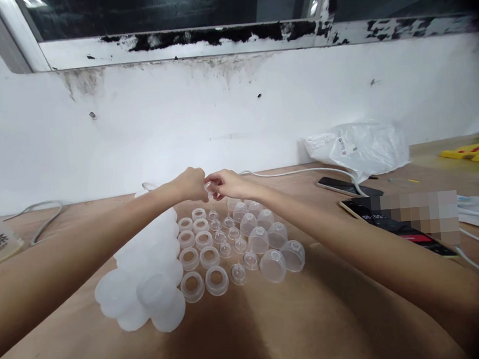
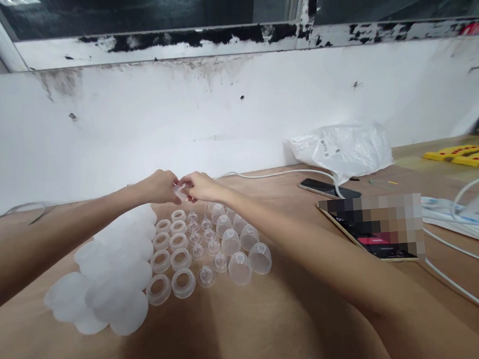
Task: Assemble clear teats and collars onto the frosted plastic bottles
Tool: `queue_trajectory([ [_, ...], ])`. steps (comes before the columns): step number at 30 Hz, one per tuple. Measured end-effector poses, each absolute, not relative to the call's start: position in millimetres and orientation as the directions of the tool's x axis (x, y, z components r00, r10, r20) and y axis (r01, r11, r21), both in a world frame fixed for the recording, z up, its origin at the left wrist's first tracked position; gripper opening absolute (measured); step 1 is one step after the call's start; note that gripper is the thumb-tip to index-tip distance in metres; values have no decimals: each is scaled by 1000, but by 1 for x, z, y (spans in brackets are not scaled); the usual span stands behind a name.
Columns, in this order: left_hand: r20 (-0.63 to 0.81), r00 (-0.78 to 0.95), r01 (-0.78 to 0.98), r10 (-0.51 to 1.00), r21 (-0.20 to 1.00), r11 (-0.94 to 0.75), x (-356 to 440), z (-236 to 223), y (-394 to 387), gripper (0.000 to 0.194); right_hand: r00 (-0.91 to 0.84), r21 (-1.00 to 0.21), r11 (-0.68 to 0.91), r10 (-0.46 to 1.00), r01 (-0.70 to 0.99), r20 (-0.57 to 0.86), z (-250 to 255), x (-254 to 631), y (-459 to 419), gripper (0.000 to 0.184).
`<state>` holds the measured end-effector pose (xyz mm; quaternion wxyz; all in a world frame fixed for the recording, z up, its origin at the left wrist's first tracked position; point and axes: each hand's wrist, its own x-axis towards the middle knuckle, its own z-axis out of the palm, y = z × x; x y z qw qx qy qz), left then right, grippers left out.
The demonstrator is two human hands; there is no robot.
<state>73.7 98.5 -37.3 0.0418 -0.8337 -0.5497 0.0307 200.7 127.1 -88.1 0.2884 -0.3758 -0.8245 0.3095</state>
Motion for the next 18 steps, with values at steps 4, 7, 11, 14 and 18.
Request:
queue_trajectory([
  [4,-111,342,923,933,-147,-356,72,-35,120,48,-571,-532,699,708,479,416,-99,204,143,25],
  [7,-199,323,894,925,-256,-368,66,-37,130,42,-621,-317,773,632,550,464,-100,215,149,25],
  [11,-270,307,854,913,-345,-389,63,-53,131,33,-676,-49,696,710,716,197,-98,222,152,24],
  [14,-299,301,838,906,-371,-401,66,-68,131,26,-696,134,688,717,714,31,-99,215,153,23],
  [18,-321,317,825,892,-372,-427,67,-82,139,21,-699,226,690,713,687,-52,-102,206,152,23],
])
